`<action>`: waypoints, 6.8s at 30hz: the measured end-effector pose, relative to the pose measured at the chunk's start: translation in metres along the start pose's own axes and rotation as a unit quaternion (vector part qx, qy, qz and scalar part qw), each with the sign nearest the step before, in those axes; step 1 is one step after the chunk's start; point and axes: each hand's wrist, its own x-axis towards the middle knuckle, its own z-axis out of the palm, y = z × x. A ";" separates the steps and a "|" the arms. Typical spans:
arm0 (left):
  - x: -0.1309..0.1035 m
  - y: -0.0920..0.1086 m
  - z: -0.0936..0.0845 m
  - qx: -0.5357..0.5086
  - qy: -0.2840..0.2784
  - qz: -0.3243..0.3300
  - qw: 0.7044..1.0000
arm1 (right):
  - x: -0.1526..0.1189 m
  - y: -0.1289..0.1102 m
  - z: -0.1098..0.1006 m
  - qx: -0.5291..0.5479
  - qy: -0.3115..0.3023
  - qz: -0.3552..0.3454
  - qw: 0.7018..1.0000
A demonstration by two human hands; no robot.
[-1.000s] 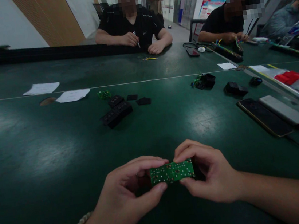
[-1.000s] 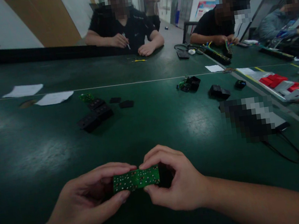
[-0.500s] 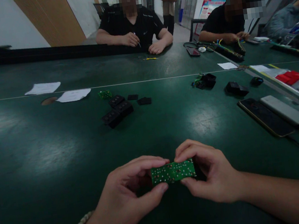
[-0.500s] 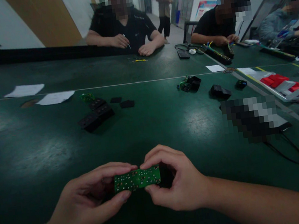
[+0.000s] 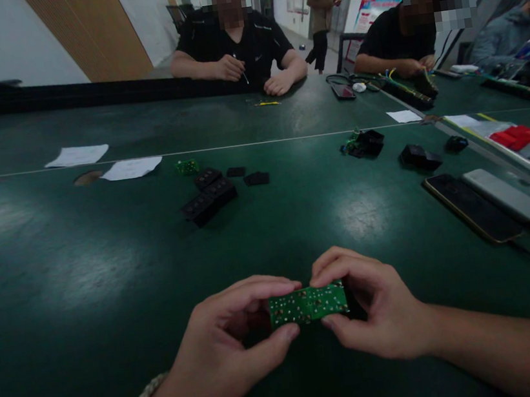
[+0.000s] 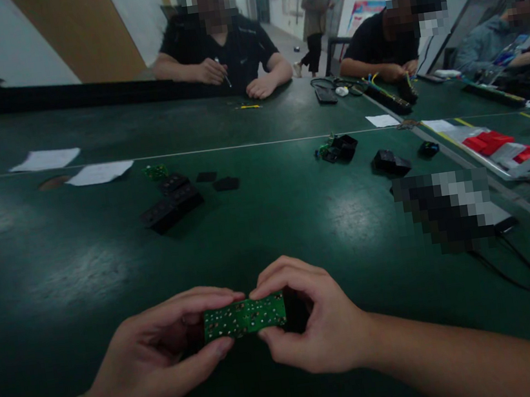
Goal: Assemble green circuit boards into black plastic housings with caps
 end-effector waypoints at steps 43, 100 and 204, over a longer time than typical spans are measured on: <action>0.003 0.000 0.001 -0.010 0.005 0.010 1.000 | 0.001 -0.002 -0.001 -0.002 -0.001 0.000 1.000; 0.002 -0.002 -0.001 -0.002 -0.004 0.003 1.000 | 0.001 0.001 -0.001 0.007 -0.004 0.009 1.000; 0.003 -0.008 -0.001 -0.032 0.012 0.000 0.999 | 0.001 0.004 -0.007 0.170 0.023 0.109 0.979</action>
